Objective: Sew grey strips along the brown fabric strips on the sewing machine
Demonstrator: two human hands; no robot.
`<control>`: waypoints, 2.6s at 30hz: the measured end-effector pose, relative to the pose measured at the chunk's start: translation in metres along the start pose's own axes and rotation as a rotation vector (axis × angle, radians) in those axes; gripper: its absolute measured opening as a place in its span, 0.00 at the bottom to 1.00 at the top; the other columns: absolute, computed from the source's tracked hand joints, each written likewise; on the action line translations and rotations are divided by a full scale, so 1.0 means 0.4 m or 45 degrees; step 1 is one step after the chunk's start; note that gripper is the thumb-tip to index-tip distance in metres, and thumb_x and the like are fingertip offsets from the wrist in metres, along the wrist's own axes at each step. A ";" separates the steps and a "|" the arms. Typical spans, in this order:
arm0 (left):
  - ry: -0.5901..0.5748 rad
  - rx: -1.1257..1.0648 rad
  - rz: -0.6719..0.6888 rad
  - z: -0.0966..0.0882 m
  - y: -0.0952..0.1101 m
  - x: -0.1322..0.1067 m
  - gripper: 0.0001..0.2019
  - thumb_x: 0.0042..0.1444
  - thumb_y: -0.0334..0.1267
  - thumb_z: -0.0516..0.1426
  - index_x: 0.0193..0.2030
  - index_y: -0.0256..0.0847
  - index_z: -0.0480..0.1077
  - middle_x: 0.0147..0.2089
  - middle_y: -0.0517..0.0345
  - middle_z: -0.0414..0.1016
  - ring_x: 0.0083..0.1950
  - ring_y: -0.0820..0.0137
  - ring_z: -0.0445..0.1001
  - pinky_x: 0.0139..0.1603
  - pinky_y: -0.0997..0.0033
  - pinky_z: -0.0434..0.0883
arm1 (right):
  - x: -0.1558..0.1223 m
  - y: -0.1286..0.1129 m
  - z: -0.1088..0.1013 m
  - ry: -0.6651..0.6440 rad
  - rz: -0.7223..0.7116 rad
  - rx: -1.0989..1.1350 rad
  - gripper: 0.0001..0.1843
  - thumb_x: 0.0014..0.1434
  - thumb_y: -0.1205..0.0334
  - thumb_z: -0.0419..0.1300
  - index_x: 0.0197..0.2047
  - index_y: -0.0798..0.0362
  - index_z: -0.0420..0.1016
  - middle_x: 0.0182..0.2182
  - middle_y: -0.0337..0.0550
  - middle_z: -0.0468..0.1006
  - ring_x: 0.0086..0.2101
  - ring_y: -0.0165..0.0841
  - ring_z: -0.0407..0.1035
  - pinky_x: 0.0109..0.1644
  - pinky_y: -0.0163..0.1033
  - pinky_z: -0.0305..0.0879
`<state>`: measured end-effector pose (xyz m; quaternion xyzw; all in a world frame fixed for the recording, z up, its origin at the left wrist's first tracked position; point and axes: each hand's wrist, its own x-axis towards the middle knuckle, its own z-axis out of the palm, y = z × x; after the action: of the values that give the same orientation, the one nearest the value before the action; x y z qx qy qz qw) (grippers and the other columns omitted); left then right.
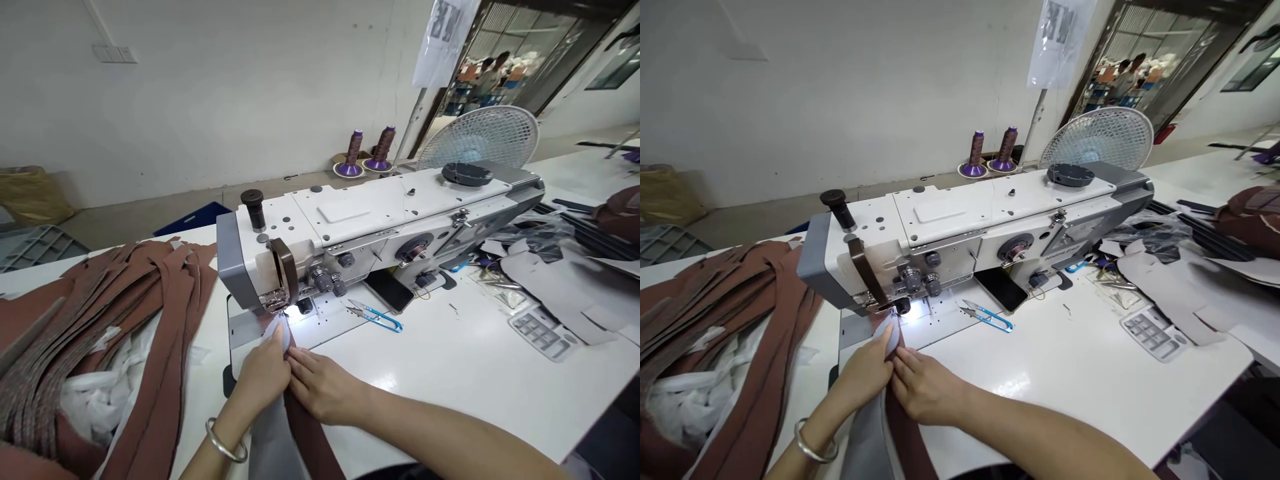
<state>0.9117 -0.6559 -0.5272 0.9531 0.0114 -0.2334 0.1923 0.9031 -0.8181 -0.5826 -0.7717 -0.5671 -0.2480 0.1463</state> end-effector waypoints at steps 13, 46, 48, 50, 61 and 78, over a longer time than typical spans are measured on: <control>-0.026 0.305 -0.088 0.019 0.059 -0.082 0.26 0.64 0.27 0.43 0.68 0.35 0.56 0.62 0.43 0.66 0.61 0.61 0.67 0.54 0.68 0.66 | 0.005 -0.024 0.001 0.121 -0.014 -0.078 0.15 0.58 0.72 0.49 0.38 0.68 0.77 0.38 0.65 0.78 0.42 0.47 0.74 0.49 0.49 0.74; -0.134 0.173 0.010 -0.011 0.072 -0.059 0.26 0.64 0.23 0.38 0.68 0.26 0.52 0.55 0.42 0.65 0.59 0.66 0.65 0.62 0.70 0.59 | 0.029 -0.014 0.013 0.178 -0.044 -0.249 0.10 0.53 0.70 0.55 0.31 0.65 0.77 0.32 0.63 0.79 0.34 0.45 0.74 0.42 0.50 0.72; -0.134 0.168 -0.004 -0.012 0.071 -0.060 0.26 0.64 0.22 0.38 0.68 0.26 0.53 0.55 0.43 0.65 0.59 0.65 0.64 0.61 0.71 0.59 | 0.029 -0.015 0.012 0.179 -0.043 -0.253 0.10 0.53 0.70 0.55 0.31 0.65 0.77 0.31 0.63 0.79 0.34 0.45 0.74 0.43 0.50 0.72; -0.123 0.133 -0.024 -0.014 0.070 -0.060 0.26 0.63 0.22 0.38 0.68 0.27 0.53 0.55 0.43 0.65 0.59 0.66 0.65 0.60 0.71 0.60 | 0.029 -0.016 0.012 0.182 -0.039 -0.246 0.09 0.53 0.71 0.55 0.30 0.64 0.77 0.31 0.62 0.78 0.34 0.45 0.74 0.43 0.50 0.72; -0.105 0.106 -0.040 -0.005 0.060 -0.061 0.25 0.65 0.26 0.40 0.69 0.32 0.52 0.57 0.45 0.64 0.58 0.65 0.66 0.56 0.70 0.63 | 0.034 -0.019 0.007 0.201 -0.022 -0.156 0.09 0.53 0.72 0.54 0.30 0.64 0.76 0.31 0.62 0.78 0.36 0.46 0.75 0.45 0.50 0.73; -0.100 0.078 -0.001 -0.001 0.053 -0.052 0.28 0.61 0.21 0.40 0.69 0.26 0.50 0.58 0.42 0.64 0.59 0.65 0.65 0.61 0.69 0.61 | 0.029 -0.022 0.021 0.180 -0.028 -0.193 0.08 0.52 0.71 0.54 0.28 0.60 0.75 0.29 0.57 0.78 0.34 0.45 0.74 0.45 0.53 0.74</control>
<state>0.8955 -0.6741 -0.5098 0.9487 -0.0029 -0.2708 0.1634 0.8994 -0.8019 -0.5839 -0.7548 -0.5435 -0.3456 0.1246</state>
